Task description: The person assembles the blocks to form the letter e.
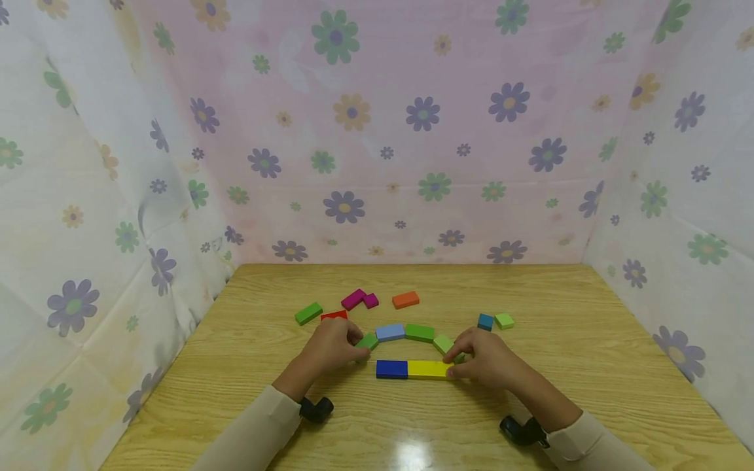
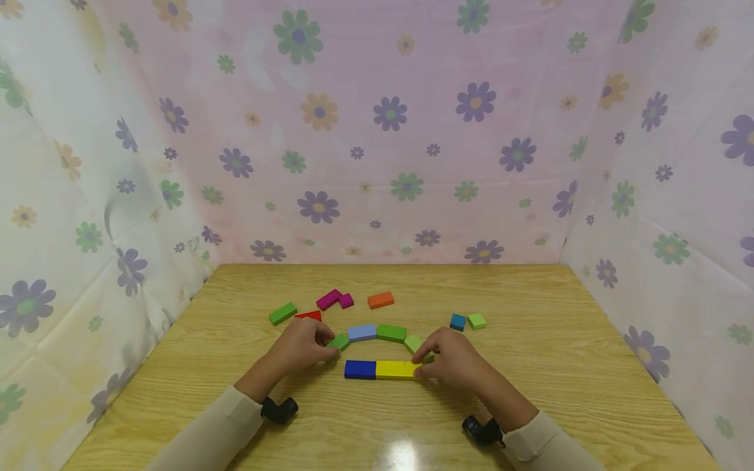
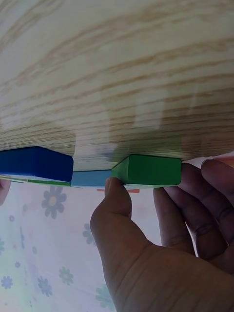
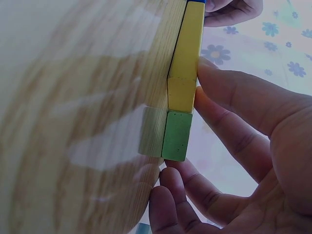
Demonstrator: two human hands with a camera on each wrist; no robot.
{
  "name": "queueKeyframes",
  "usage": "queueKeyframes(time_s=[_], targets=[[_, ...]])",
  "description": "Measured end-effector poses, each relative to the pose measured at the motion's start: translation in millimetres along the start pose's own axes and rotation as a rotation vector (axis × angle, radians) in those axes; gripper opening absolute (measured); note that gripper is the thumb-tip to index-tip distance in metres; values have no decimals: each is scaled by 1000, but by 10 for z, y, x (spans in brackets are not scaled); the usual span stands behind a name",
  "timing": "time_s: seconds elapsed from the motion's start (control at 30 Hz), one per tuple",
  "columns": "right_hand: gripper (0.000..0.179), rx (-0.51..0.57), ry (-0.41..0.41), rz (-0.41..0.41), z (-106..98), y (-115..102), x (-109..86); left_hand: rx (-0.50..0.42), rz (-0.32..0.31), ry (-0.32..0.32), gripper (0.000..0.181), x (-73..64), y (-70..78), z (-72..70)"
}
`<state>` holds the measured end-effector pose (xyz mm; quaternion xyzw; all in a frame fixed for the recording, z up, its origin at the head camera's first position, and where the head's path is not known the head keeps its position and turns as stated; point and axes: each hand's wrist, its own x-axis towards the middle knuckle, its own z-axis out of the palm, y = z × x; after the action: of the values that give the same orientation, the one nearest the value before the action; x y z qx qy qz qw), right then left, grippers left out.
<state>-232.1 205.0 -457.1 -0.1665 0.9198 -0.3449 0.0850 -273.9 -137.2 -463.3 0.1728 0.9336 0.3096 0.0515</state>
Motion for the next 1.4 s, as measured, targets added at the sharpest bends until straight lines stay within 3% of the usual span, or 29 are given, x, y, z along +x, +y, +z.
queueKeyframes(time_s=[0.6,0.77,1.0,1.17,1.4], targets=[[13,-2,-11,-16,-9,6,5,-2,-5,6,31,5,-11,-4],[13,-2,-10,-11,-5,1,4,6,-17,67,33,36,-15,-91],[13,7,-12,2,-17,-10,-4,83,5,197,25,209,-19,-268],[13,4,-10,-2,-26,-10,-3,145,-11,172,25,386,35,-320],[13,22,-15,5,-14,-19,-9,241,-5,138,27,670,-30,-254]])
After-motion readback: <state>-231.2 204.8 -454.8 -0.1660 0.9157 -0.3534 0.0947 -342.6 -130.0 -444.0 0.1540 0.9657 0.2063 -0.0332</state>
